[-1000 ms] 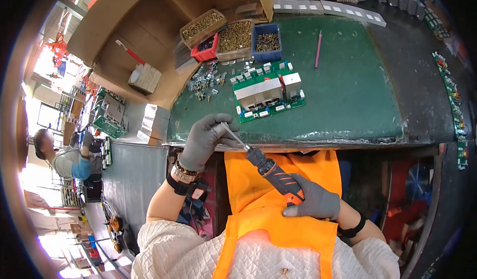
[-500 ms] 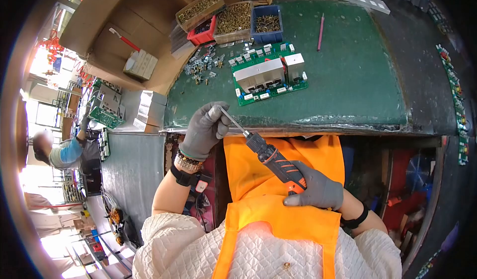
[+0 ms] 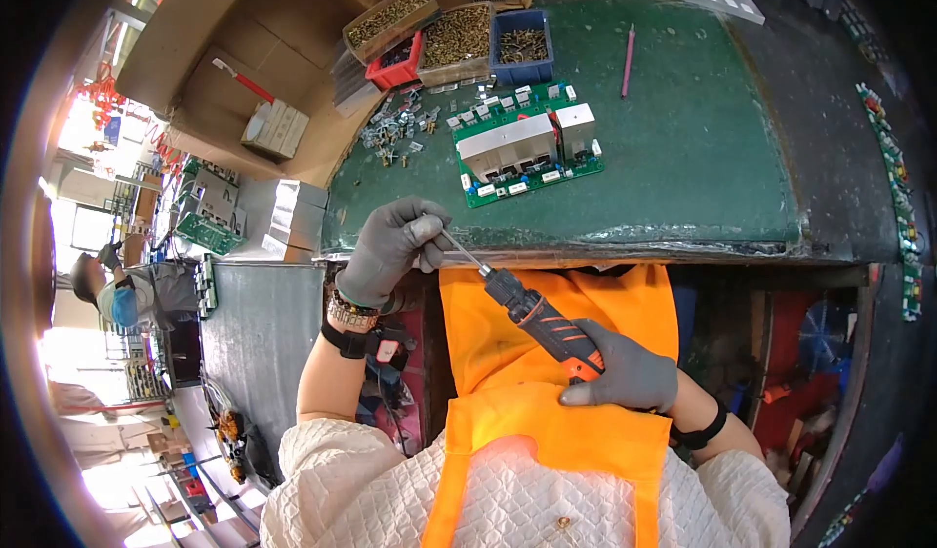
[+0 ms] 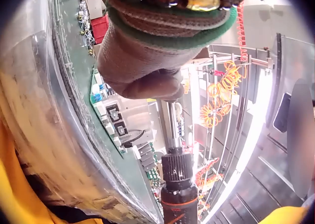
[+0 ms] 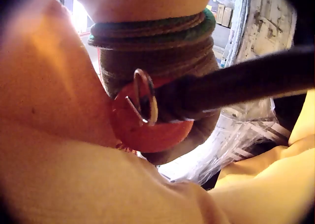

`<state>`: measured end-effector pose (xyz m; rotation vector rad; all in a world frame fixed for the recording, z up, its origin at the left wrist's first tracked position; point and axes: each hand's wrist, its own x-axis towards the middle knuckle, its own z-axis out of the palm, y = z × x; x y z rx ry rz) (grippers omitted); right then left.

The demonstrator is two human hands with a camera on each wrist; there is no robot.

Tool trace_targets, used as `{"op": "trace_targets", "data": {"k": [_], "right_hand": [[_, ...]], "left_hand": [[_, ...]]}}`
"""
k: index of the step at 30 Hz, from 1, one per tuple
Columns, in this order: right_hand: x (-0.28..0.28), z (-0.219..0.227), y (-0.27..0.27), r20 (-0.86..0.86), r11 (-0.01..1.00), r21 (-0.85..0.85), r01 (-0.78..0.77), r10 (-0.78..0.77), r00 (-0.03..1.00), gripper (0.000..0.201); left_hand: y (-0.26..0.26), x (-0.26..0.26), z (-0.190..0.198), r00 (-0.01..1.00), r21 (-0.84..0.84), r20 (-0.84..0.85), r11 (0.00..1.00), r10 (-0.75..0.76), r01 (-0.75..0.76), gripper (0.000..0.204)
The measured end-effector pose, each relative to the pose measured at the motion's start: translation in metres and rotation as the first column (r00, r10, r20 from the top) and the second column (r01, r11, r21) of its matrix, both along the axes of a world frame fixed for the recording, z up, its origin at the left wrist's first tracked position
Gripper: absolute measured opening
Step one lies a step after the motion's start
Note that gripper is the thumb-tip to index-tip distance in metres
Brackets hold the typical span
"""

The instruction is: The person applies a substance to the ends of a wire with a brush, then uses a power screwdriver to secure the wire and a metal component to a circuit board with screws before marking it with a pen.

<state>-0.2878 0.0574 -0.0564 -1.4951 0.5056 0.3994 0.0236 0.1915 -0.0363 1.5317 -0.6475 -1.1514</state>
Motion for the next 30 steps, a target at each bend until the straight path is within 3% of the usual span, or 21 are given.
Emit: {"op": "trace_targets", "data": {"k": [4,6,8,10,11,13,14,16,20,21,22,23,24,25,26,30], "right_hand": [[-0.004,-0.014,0.003,0.005,0.998,0.041,0.044,-0.044,0.999,0.087],[-0.006,-0.020,0.006,0.070,0.990,0.030,0.135,-0.137,0.988,0.086],[-0.005,-0.010,0.005,0.026,0.977,0.102,0.185,-0.188,0.982,0.086],[-0.004,-0.005,0.004,-0.013,0.958,0.163,0.234,-0.235,0.972,0.086],[-0.006,-0.005,0.004,-0.013,0.956,0.159,0.246,-0.247,0.969,0.086],[-0.009,-0.006,0.005,-0.010,0.953,0.146,0.265,-0.266,0.964,0.086],[-0.010,-0.007,0.007,0.012,0.951,0.150,0.269,-0.274,0.962,0.086],[-0.011,-0.008,0.008,0.032,0.948,0.152,0.279,-0.287,0.957,0.086],[-0.013,-0.008,0.007,0.077,0.954,0.150,0.260,-0.273,0.959,0.086],[-0.014,-0.007,0.006,0.099,0.957,0.144,0.251,-0.267,0.959,0.086],[-0.014,-0.007,0.005,0.096,0.955,0.151,0.256,-0.272,0.957,0.086],[-0.014,-0.005,0.003,0.095,0.958,0.146,0.246,-0.262,0.960,0.086],[-0.013,-0.004,0.000,0.097,0.962,0.140,0.234,-0.249,0.964,0.087],[-0.012,-0.002,-0.001,0.095,0.961,0.145,0.235,-0.250,0.964,0.087],[-0.011,-0.001,-0.003,0.087,0.961,0.152,0.232,-0.247,0.965,0.087],[-0.012,-0.004,-0.004,0.129,0.960,0.146,0.241,-0.260,0.957,0.086]], "left_hand": [[-0.009,0.001,0.007,0.998,0.059,0.045,0.998,-0.036,0.033,0.030],[-0.023,0.011,0.013,0.988,-0.286,0.152,0.956,-0.013,0.057,0.032],[-0.043,0.059,0.001,0.934,-0.238,0.308,0.965,0.182,-0.110,0.033],[-0.060,0.107,-0.018,0.721,0.018,0.685,0.987,0.105,-0.160,0.028],[-0.069,0.121,-0.029,0.720,0.009,0.685,0.987,0.110,-0.159,0.028],[-0.086,0.134,-0.042,0.403,0.162,0.912,0.969,-0.075,-0.185,0.018],[-0.091,0.135,-0.046,0.404,0.157,0.912,0.971,-0.072,-0.180,0.018],[-0.102,0.131,-0.049,0.207,0.262,0.956,0.922,-0.208,-0.283,0.018],[-0.100,0.132,-0.041,0.241,0.199,0.959,0.956,-0.145,-0.216,0.019],[-0.096,0.130,-0.032,0.565,0.117,0.825,0.980,-0.007,-0.160,0.019],[-0.094,0.125,-0.021,0.818,0.022,0.567,0.990,0.100,-0.137,0.020],[-0.088,0.109,-0.002,0.976,-0.064,0.166,0.989,0.140,-0.131,0.025],[-0.083,0.092,0.012,0.977,-0.058,0.165,0.990,0.137,-0.129,0.025],[-0.080,0.074,0.024,0.996,-0.134,-0.073,0.990,0.042,-0.052,0.027],[-0.078,0.061,0.032,0.952,-0.227,-0.298,0.974,-0.072,0.003,0.031],[-0.077,0.038,0.044,0.947,-0.235,-0.256,0.963,-0.195,0.135,0.030]]}}
